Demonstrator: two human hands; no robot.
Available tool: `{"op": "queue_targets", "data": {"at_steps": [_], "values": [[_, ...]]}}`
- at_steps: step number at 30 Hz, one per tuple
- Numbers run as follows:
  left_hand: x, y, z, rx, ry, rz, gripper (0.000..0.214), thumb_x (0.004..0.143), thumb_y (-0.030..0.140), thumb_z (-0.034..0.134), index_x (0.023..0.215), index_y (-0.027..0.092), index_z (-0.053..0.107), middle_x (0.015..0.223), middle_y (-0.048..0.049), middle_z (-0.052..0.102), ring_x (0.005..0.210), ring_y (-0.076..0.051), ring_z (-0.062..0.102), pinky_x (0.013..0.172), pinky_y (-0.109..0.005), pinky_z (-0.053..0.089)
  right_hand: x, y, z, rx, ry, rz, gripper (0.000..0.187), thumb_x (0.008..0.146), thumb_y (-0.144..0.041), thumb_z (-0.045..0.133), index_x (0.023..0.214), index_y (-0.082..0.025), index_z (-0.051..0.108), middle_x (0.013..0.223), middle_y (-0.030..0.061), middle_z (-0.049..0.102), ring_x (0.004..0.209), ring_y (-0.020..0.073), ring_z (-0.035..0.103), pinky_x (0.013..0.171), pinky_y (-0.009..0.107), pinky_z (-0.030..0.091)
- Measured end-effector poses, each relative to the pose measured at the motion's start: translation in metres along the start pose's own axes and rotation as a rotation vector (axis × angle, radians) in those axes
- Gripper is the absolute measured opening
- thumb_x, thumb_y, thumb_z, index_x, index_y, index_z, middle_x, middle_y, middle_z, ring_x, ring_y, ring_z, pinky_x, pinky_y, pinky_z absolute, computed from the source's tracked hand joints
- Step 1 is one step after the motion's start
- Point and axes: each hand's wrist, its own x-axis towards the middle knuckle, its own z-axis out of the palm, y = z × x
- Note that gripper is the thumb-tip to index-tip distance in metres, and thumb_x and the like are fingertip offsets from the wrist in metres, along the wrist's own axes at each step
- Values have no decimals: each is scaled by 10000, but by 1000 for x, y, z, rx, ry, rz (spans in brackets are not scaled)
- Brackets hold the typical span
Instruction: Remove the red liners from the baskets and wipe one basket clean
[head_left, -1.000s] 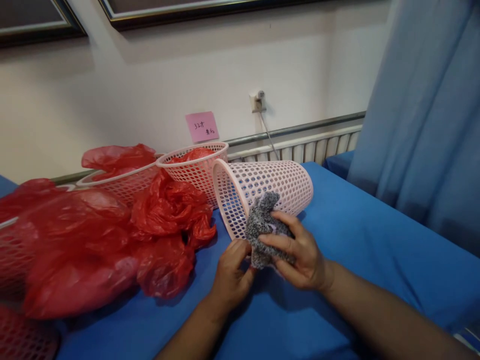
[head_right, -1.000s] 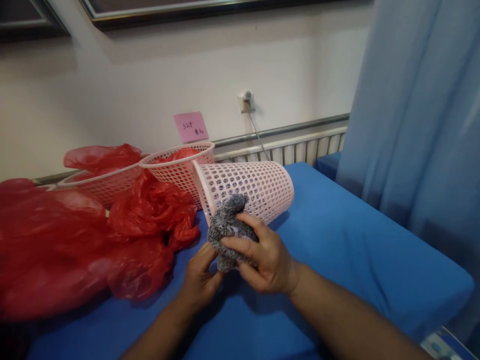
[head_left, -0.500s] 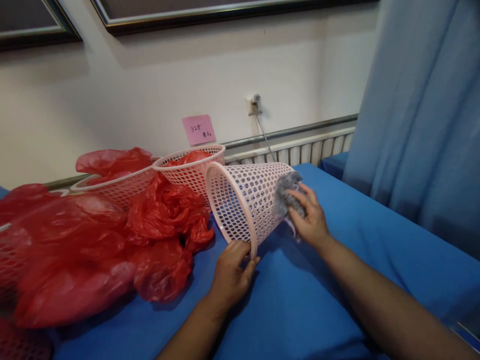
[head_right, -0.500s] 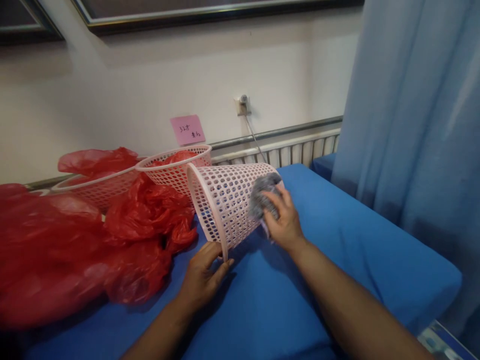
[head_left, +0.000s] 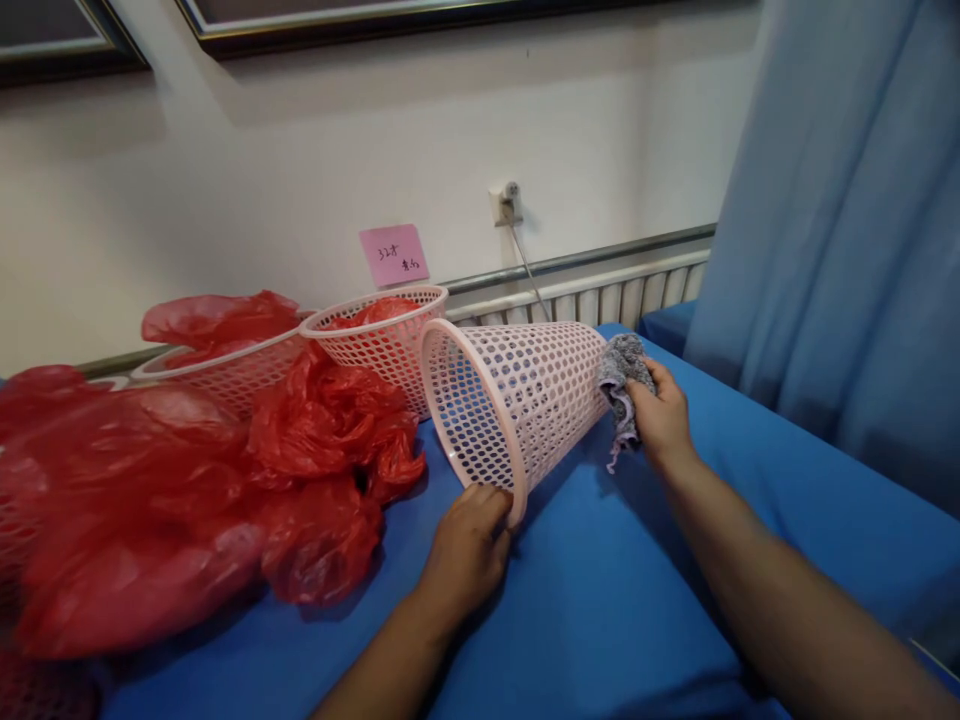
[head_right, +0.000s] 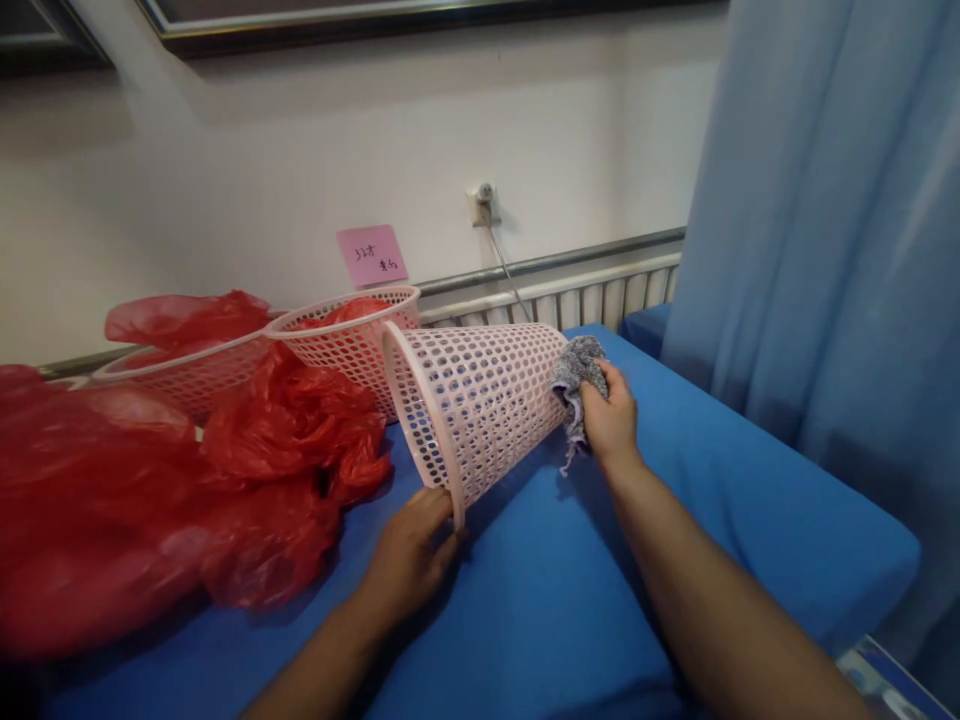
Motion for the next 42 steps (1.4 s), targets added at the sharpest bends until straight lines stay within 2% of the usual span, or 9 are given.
{"op": "queue_targets", "data": {"at_steps": [6, 11, 15, 22, 29, 32, 35, 38, 42], "values": [[-3, 3, 3, -86, -6, 11, 78, 853, 176, 595, 911, 208, 636, 891, -63, 708, 843, -237, 653, 791, -369, 529, -65, -62, -18, 100, -504, -770, 470, 847, -156, 589, 1307, -236, 641, 1514, 121, 452, 1361, 285, 546, 1118, 445, 501], [-7, 8, -8, -337, 336, 98, 260, 877, 298, 671, 1117, 201, 649, 952, -53, 732, 824, -215, 691, 739, -314, 568, -90, -81, -18, 206, -774, -970, 510, 798, -116, 560, 1293, -222, 619, 1434, 112, 489, 1201, 236, 629, 979, 372, 593], [-8, 7, -16, -297, 365, 98, 222, 949, 219, 614, 1156, 202, 691, 992, -56, 759, 844, -198, 721, 743, -289, 566, -76, -65, -13, 110, -609, -826, 462, 822, -117, 570, 1263, -236, 641, 1449, 119, 504, 1280, 260, 599, 1045, 413, 558], [-7, 10, -10, -152, 319, 118, 198, 971, 261, 594, 792, 189, 636, 733, -42, 664, 688, -177, 646, 661, -285, 527, -7, -8, -3, -144, -73, -96, 387, 807, -305, 593, 1156, -194, 719, 1167, 123, 658, 1188, 335, 628, 1132, 616, 445], [-5, 4, -4, -146, 257, 112, 148, 961, 296, 577, 897, 189, 657, 825, -65, 700, 752, -199, 662, 685, -298, 542, -76, -57, -9, 86, -641, -753, 503, 893, -195, 587, 1390, -270, 589, 1568, 120, 386, 1401, 276, 512, 1119, 453, 505], [-5, 0, -4, -177, 235, 120, 165, 957, 299, 560, 953, 189, 683, 892, -81, 730, 805, -214, 685, 720, -313, 562, -91, -64, -10, 157, -734, -859, 553, 876, -173, 591, 1418, -279, 572, 1580, 108, 375, 1341, 257, 564, 1060, 413, 551], [-5, 0, -5, -158, 201, 73, 206, 984, 299, 543, 1021, 188, 712, 971, -99, 753, 901, -230, 712, 823, -343, 586, -61, -38, -4, 33, -492, -636, 484, 862, -187, 578, 1332, -279, 649, 1523, 102, 474, 1361, 281, 547, 1120, 484, 498], [-4, 2, -5, -133, 174, 72, 218, 989, 311, 560, 1071, 196, 726, 1012, -107, 761, 950, -244, 719, 879, -372, 595, -14, -2, 3, -99, -160, -162, 423, 806, -279, 590, 1204, -233, 723, 1324, 113, 635, 1276, 320, 592, 1150, 580, 440], [-4, 1, -4, -119, 150, 98, 234, 987, 310, 566, 1122, 200, 723, 1041, -112, 759, 986, -256, 713, 903, -392, 596, 7, 11, 6, -74, -111, 77, 451, 777, -314, 579, 1180, -175, 726, 1190, 121, 703, 1175, 319, 640, 1116, 594, 461]]}}
